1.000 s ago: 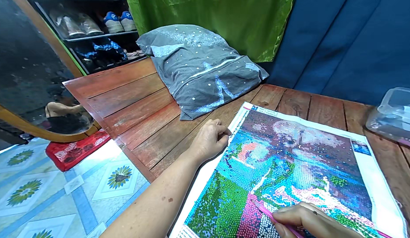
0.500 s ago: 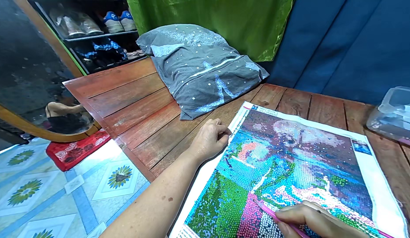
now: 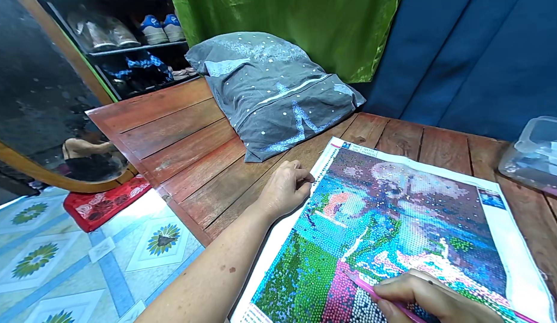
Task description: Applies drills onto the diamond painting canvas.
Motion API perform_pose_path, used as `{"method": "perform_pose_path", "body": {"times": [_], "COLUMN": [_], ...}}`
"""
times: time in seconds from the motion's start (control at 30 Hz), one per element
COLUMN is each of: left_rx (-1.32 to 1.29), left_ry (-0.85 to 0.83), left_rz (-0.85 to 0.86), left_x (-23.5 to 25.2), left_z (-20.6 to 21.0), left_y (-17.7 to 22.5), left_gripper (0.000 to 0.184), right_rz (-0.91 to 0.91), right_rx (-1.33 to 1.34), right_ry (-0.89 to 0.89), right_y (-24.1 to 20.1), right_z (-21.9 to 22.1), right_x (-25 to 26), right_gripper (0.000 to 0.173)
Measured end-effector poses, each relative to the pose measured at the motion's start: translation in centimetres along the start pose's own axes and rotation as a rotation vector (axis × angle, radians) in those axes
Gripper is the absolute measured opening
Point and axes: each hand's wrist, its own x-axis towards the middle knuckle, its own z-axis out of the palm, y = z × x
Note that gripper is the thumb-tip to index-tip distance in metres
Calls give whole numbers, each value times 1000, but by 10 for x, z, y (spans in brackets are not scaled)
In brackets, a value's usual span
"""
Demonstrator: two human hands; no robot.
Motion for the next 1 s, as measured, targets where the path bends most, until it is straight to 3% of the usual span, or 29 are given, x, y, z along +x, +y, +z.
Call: {"method": "perform_pose_path", "body": {"times": [0.7, 1.0], "left_rx": [-7, -13], "left_ry": [-10, -16], "left_rz": [-20, -23], "left_x": [0, 2], "left_z": [-1, -1], "left_y": [1, 0], "left_gripper": [15, 15], "right_rz": [16, 291], "right_rx": [22, 405], "right_ry": [-14, 66], "right_y": [2, -6], "right_z": [-3, -16], "right_x": [1, 22], "right_gripper": [17, 19]}}
